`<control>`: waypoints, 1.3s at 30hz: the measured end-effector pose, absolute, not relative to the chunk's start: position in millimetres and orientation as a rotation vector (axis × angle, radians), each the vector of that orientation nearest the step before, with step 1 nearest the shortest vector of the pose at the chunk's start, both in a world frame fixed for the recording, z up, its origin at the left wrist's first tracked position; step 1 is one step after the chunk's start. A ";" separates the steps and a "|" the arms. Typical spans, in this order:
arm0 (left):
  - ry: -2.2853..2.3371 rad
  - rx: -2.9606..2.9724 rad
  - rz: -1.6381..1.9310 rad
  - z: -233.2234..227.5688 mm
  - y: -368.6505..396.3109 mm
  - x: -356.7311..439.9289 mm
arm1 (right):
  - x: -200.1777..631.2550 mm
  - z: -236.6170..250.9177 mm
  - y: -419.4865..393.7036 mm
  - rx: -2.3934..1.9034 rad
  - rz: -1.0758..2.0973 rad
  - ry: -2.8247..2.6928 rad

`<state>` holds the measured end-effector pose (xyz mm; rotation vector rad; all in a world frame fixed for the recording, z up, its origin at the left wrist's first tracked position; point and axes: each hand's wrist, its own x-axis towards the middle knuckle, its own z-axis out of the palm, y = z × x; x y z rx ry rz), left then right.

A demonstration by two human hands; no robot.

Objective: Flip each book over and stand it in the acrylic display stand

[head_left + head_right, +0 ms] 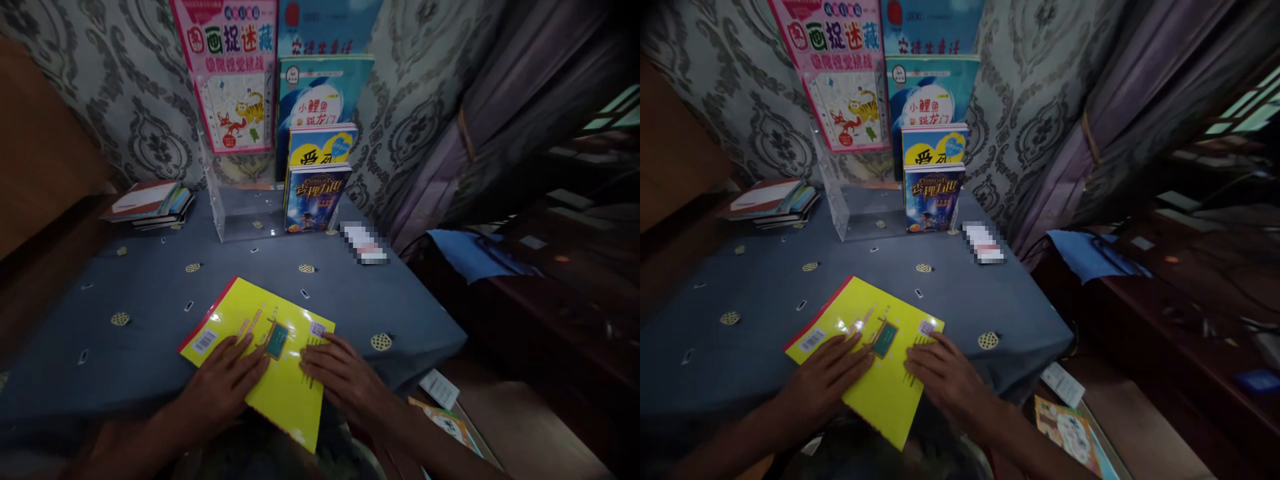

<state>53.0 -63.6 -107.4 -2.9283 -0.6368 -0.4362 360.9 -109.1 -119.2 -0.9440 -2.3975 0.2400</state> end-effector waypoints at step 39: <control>-2.431 -2.675 -2.309 -67.8 72.8 55.9 | 326.5 -84.7 62.7 -1.264 1.095 -1.431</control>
